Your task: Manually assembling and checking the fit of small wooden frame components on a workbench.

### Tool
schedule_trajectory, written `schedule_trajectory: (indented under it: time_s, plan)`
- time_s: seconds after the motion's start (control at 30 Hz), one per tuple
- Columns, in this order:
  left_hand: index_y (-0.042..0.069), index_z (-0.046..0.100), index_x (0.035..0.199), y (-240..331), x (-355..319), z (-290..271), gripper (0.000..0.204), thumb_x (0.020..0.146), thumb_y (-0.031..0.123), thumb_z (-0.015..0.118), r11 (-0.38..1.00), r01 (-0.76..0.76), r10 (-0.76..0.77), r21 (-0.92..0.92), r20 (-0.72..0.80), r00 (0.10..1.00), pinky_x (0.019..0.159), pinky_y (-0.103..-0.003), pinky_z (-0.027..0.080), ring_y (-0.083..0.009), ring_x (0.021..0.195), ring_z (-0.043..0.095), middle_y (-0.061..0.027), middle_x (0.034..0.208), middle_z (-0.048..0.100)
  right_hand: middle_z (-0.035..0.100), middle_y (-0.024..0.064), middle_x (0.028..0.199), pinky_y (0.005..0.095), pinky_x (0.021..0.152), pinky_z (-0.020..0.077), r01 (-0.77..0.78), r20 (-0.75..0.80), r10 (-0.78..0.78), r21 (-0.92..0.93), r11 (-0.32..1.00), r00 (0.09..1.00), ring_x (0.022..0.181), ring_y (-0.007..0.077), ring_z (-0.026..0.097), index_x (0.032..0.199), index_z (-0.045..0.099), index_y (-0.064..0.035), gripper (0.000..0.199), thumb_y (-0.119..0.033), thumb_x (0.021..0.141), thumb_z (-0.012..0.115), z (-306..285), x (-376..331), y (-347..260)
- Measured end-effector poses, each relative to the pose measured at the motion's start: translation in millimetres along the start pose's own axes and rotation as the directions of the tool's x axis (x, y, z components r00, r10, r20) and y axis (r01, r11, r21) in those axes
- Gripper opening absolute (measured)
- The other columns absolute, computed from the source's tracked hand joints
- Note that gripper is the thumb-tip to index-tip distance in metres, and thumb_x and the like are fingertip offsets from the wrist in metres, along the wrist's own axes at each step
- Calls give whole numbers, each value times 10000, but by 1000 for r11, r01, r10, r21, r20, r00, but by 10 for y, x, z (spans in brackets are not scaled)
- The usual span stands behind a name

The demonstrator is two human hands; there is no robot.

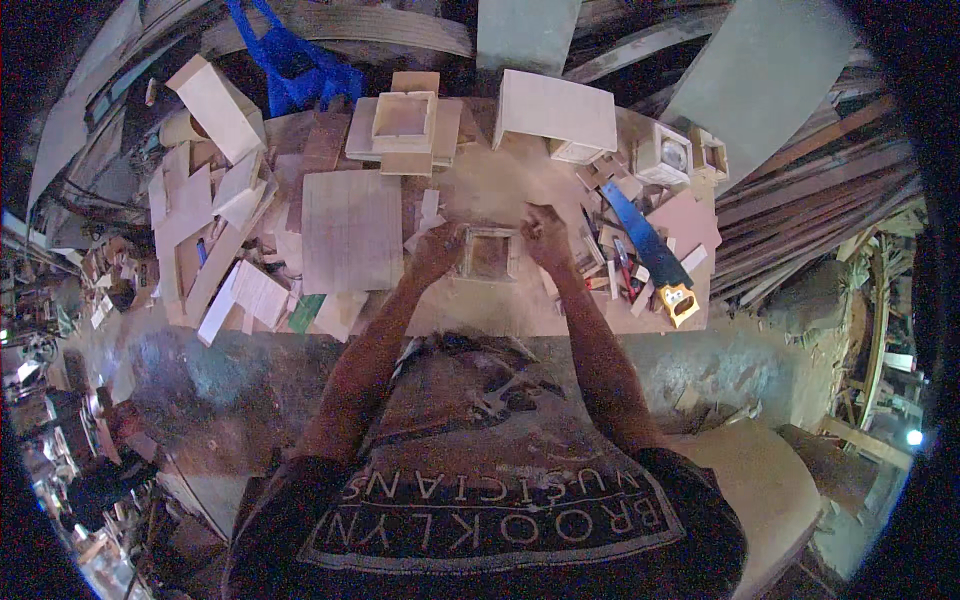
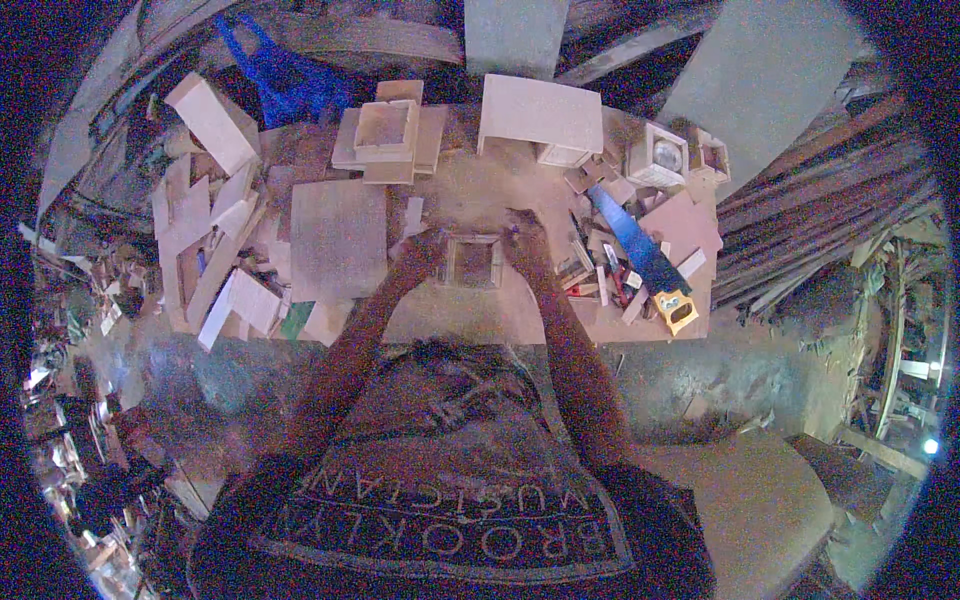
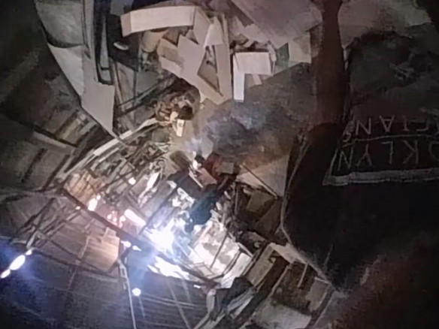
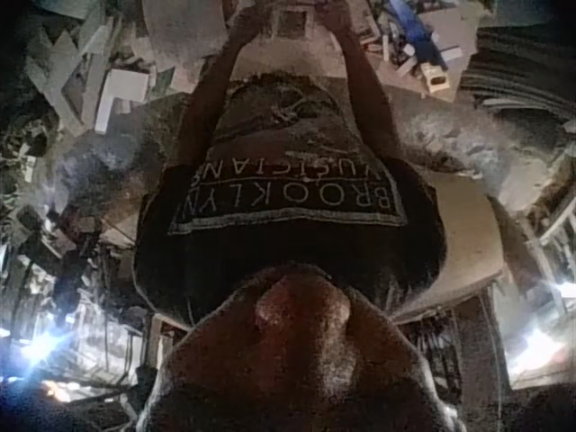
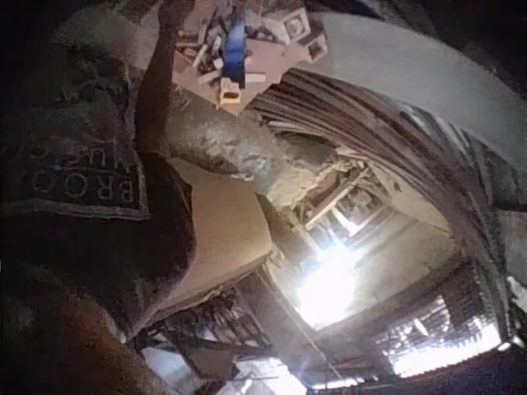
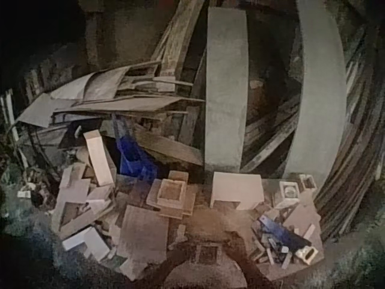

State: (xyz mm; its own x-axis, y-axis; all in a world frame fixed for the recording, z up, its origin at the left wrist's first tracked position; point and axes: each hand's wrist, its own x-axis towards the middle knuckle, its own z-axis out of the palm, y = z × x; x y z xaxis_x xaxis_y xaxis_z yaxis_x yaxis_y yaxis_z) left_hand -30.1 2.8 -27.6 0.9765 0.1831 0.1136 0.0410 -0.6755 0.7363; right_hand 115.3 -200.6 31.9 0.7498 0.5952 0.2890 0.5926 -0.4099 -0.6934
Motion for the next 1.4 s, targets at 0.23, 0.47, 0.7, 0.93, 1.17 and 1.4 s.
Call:
schedule_trajectory:
  time_s: [0.23, 0.47, 0.7, 0.93, 1.17, 1.4]
  plan:
    - [36, 585, 1094, 134, 6, -79, 350, 761, 122, 650, 964, 164, -167, -212, 4, 986, 713, -374, 495, -273, 821, 625, -157, 1002, 632, 591, 166, 930, 378, 716, 498, 55, 155, -47, -44, 998, 987, 816, 288, 600, 1157, 534, -40, 416, -150, 771, 645, 90, -239, -149]
    - [70, 586, 1121, 398, 74, -226, 360, 767, 115, 632, 943, 238, -231, -233, 55, 971, 729, -346, 491, -232, 811, 624, -151, 966, 641, 588, 186, 943, 385, 686, 500, -55, 259, 65, -48, 997, 964, 759, 304, 612, 1067, 559, -17, 321, -103, 765, 628, 139, -217, -168]
    - [90, 594, 1126, 394, 122, -299, 368, 759, 82, 599, 910, 290, -251, -297, 163, 954, 723, -340, 494, -250, 805, 624, -165, 907, 638, 590, 183, 905, 403, 711, 490, 33, 216, -15, -81, 996, 976, 793, 323, 601, 1025, 578, -20, 298, -113, 748, 638, 167, -218, -126]
    - [62, 634, 935, 297, 192, -274, 247, 695, 14, 602, 899, 393, -325, -193, 307, 894, 686, -332, 501, -232, 765, 634, -153, 810, 634, 591, 190, 917, 423, 758, 475, -16, 217, 35, -89, 996, 975, 853, 367, 576, 1040, 586, -62, 305, -124, 746, 637, 184, -233, -135]
    - [10, 561, 1006, 9, 42, -48, 298, 718, 63, 613, 965, 157, -145, -209, 74, 987, 706, -392, 486, -296, 839, 614, -177, 892, 617, 591, 200, 895, 406, 723, 488, -3, 207, 15, -57, 998, 978, 833, 359, 587, 1057, 582, -68, 305, -123, 760, 627, 139, -196, -334]
    - [-7, 502, 1055, 337, 12, 48, 290, 793, 110, 537, 996, 55, -46, 70, -120, 992, 791, -454, 429, -399, 914, 528, -232, 980, 530, 593, 213, 897, 400, 712, 487, -122, 137, 128, -47, 991, 982, 824, 353, 591, 1046, 578, -27, 287, -114, 773, 592, 118, -258, -392]
